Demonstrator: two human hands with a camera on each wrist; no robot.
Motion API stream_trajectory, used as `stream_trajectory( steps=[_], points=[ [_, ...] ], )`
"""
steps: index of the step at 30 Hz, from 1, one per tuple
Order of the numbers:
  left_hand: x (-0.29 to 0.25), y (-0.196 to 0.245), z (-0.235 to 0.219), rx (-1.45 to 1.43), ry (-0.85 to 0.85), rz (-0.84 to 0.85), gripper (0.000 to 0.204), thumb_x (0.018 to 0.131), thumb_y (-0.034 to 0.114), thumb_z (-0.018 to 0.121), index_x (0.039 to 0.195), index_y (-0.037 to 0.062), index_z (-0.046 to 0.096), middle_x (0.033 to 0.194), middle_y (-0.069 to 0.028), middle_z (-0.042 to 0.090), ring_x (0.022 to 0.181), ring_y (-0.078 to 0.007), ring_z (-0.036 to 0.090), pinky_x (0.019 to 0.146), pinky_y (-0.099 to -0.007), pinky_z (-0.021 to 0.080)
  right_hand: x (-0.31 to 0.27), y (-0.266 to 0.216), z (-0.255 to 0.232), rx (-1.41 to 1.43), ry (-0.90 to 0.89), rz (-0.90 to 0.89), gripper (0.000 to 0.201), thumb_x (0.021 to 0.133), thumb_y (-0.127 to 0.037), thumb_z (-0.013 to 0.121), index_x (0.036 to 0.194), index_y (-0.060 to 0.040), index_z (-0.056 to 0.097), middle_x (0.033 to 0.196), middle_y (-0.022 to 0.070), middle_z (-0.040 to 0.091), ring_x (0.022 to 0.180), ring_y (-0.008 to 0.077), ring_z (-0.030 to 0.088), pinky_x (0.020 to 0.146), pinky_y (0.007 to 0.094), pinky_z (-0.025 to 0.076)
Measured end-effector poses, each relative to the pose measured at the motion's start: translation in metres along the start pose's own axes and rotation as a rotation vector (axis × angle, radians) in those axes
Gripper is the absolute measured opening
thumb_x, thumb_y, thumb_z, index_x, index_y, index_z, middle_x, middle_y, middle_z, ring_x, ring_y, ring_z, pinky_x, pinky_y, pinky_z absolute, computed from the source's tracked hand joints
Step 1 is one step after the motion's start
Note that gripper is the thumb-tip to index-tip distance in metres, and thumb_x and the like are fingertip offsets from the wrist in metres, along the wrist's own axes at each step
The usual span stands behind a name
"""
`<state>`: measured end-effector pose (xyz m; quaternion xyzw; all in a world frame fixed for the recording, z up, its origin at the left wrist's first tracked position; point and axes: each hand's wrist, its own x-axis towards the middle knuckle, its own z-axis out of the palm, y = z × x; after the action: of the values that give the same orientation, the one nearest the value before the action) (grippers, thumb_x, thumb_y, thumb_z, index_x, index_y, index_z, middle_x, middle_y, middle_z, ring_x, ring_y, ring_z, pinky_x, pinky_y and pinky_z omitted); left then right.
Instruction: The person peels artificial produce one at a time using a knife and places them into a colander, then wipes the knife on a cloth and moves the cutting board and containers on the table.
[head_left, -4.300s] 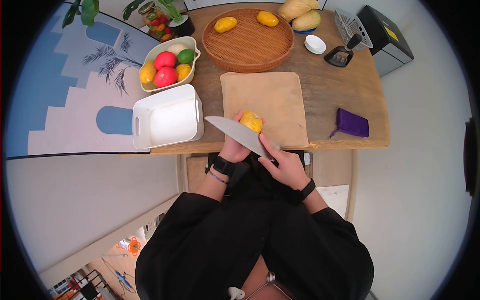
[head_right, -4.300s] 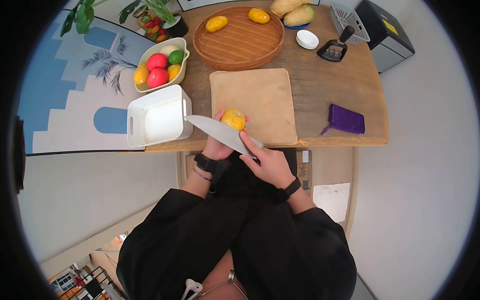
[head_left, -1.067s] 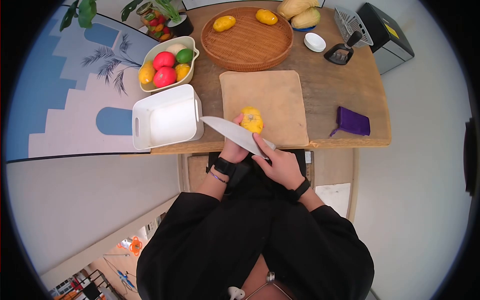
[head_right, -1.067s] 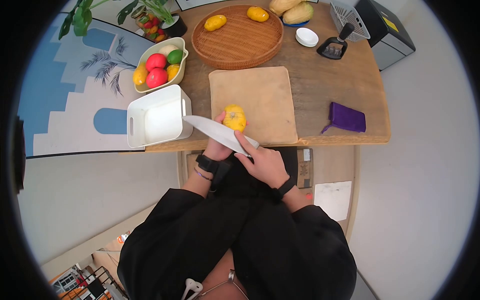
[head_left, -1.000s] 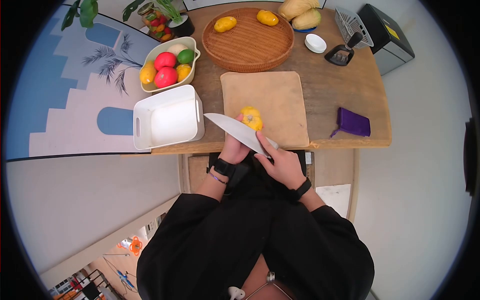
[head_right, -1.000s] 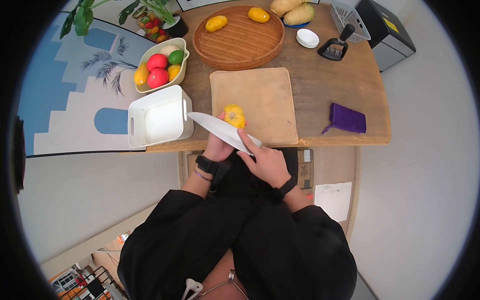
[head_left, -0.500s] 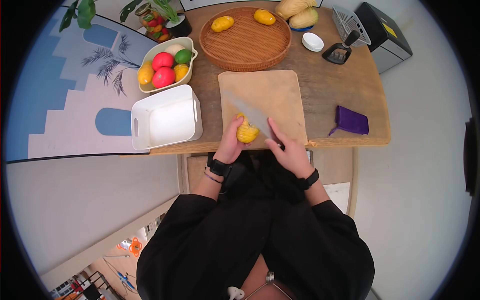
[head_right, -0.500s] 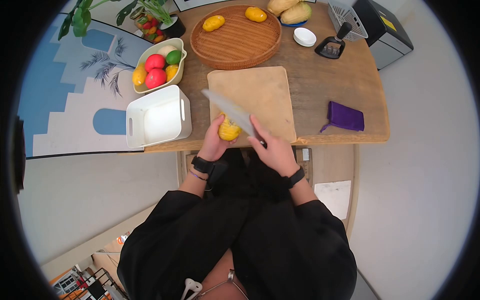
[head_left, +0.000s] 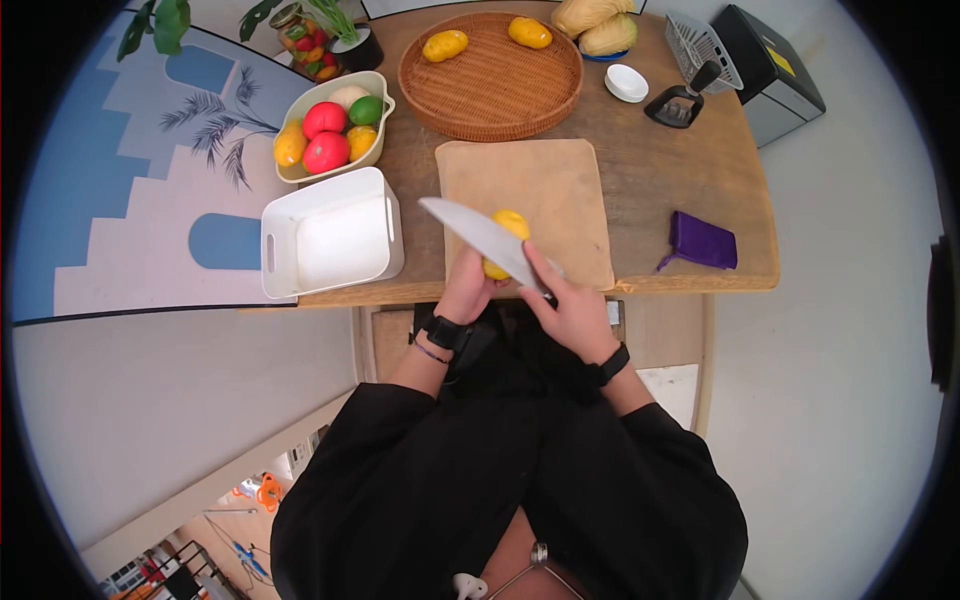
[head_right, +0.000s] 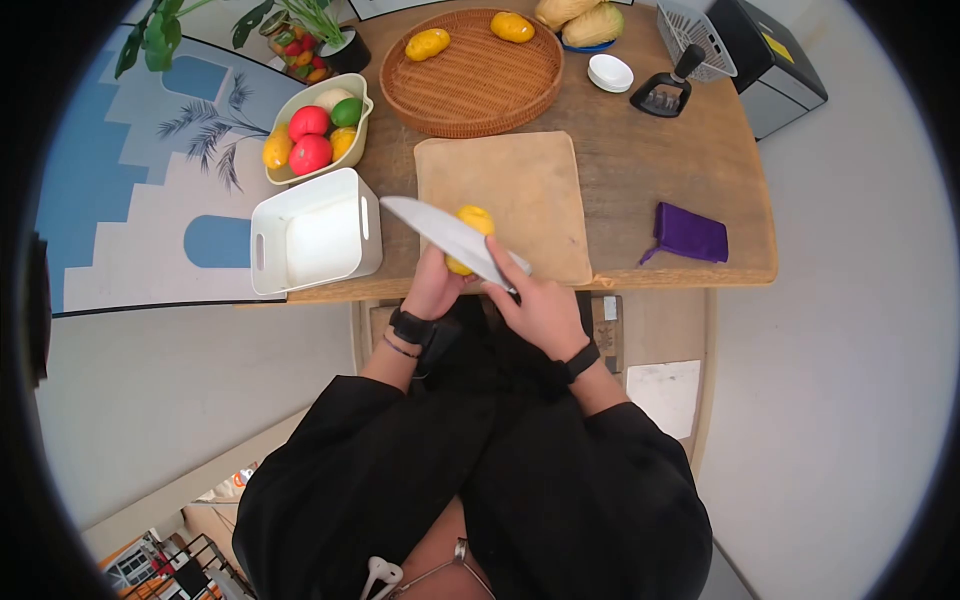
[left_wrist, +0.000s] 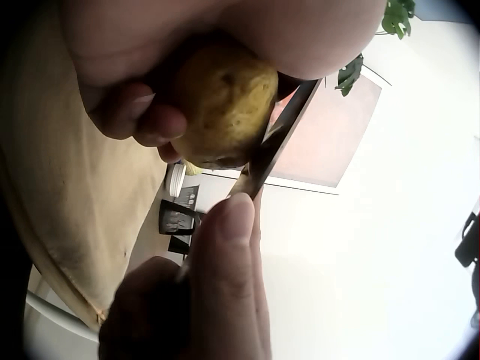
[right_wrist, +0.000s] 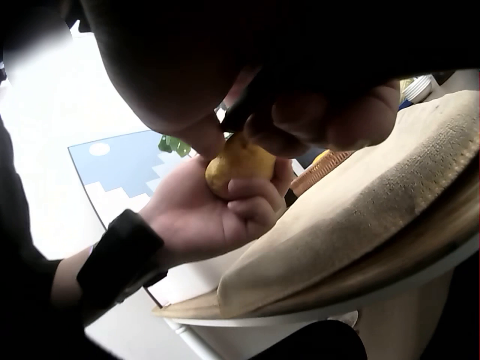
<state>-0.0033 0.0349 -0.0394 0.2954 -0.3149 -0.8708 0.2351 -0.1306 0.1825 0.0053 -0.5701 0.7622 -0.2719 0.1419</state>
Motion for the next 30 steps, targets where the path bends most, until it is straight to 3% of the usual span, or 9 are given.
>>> stream_trajectory(
  steps=[2, 7, 10, 13, 15, 18, 27, 30],
  points=[
    [0.003, 0.001, -0.006, 0.044, -0.012, 0.028, 0.037, 0.111, 0.039, 0.041, 0.127, 0.0111, 0.058, 0.113, -0.0008, 0.066, 0.091, -0.0105, 0.061, 0.066, -0.0288, 0.046, 0.004, 0.002, 0.001, 0.062, 0.104, 0.01, 0.066, 0.097, -0.043, 0.066, 0.158, -0.0367, 0.041, 0.066, 0.015, 0.064, 0.059, 0.0366, 0.067, 0.056, 0.0458, 0.055],
    [0.006, 0.0, -0.008, 0.144, 0.019, 0.076, 0.037, 0.111, 0.039, 0.041, 0.127, 0.0097, 0.057, 0.113, -0.0033, 0.066, 0.09, -0.0129, 0.063, 0.065, -0.0287, 0.048, 0.007, -0.008, -0.005, -0.038, 0.007, -0.043, 0.066, 0.097, -0.043, 0.066, 0.158, -0.0369, 0.041, 0.066, 0.0141, 0.065, 0.057, 0.035, 0.067, 0.053, 0.0447, 0.054],
    [-0.003, 0.018, 0.022, 0.065, 0.153, 0.03, 0.041, 0.112, 0.041, 0.038, 0.129, 0.0089, 0.057, 0.117, -0.005, 0.066, 0.098, -0.0153, 0.065, 0.074, -0.032, 0.052, 0.008, -0.01, -0.001, -0.052, 0.003, -0.016, 0.065, 0.097, -0.044, 0.066, 0.157, -0.0373, 0.042, 0.065, 0.0132, 0.065, 0.056, 0.0345, 0.067, 0.052, 0.0437, 0.053],
    [-0.01, 0.02, 0.02, 0.02, 0.112, -0.022, 0.043, 0.112, 0.042, 0.037, 0.128, 0.0075, 0.056, 0.115, -0.0061, 0.067, 0.095, -0.0169, 0.066, 0.073, -0.0343, 0.054, 0.009, -0.005, 0.002, -0.049, 0.07, -0.009, 0.065, 0.097, -0.044, 0.066, 0.157, -0.0377, 0.042, 0.064, 0.0131, 0.064, 0.056, 0.0344, 0.066, 0.051, 0.0434, 0.053],
    [-0.007, 0.015, 0.005, 0.062, -0.03, -0.019, 0.043, 0.112, 0.042, 0.036, 0.128, 0.0072, 0.056, 0.112, -0.0073, 0.067, 0.091, -0.0176, 0.066, 0.071, -0.0333, 0.053, 0.008, -0.001, 0.003, -0.047, 0.081, -0.023, 0.065, 0.097, -0.045, 0.066, 0.157, -0.0381, 0.042, 0.063, 0.0133, 0.064, 0.056, 0.0343, 0.066, 0.052, 0.0435, 0.053],
    [-0.005, 0.014, 0.001, 0.07, -0.057, 0.003, 0.044, 0.112, 0.042, 0.035, 0.127, 0.0063, 0.056, 0.109, -0.0082, 0.068, 0.089, -0.0176, 0.066, 0.07, -0.032, 0.053, 0.009, 0.001, 0.002, -0.049, 0.081, -0.035, 0.065, 0.097, -0.045, 0.066, 0.157, -0.0388, 0.042, 0.064, 0.0137, 0.064, 0.056, 0.0345, 0.066, 0.052, 0.0437, 0.053],
    [-0.01, 0.018, 0.006, 0.092, -0.053, -0.037, 0.039, 0.111, 0.037, 0.044, 0.132, 0.0054, 0.053, 0.107, -0.0093, 0.066, 0.081, -0.0184, 0.065, 0.065, -0.0302, 0.053, 0.009, 0.01, -0.008, -0.101, 0.032, -0.026, 0.066, 0.097, -0.043, 0.067, 0.157, -0.0383, 0.042, 0.063, 0.0146, 0.063, 0.057, 0.0361, 0.066, 0.053, 0.0449, 0.053],
    [-0.011, 0.016, 0.007, 0.137, -0.008, -0.026, 0.04, 0.111, 0.038, 0.042, 0.13, 0.0055, 0.056, 0.106, -0.0084, 0.067, 0.082, -0.0176, 0.064, 0.067, -0.0314, 0.051, 0.009, 0.013, -0.009, -0.051, 0.011, 0.019, 0.065, 0.098, -0.042, 0.066, 0.157, -0.0356, 0.042, 0.069, 0.016, 0.067, 0.061, 0.0372, 0.068, 0.056, 0.0457, 0.054]
  ],
)
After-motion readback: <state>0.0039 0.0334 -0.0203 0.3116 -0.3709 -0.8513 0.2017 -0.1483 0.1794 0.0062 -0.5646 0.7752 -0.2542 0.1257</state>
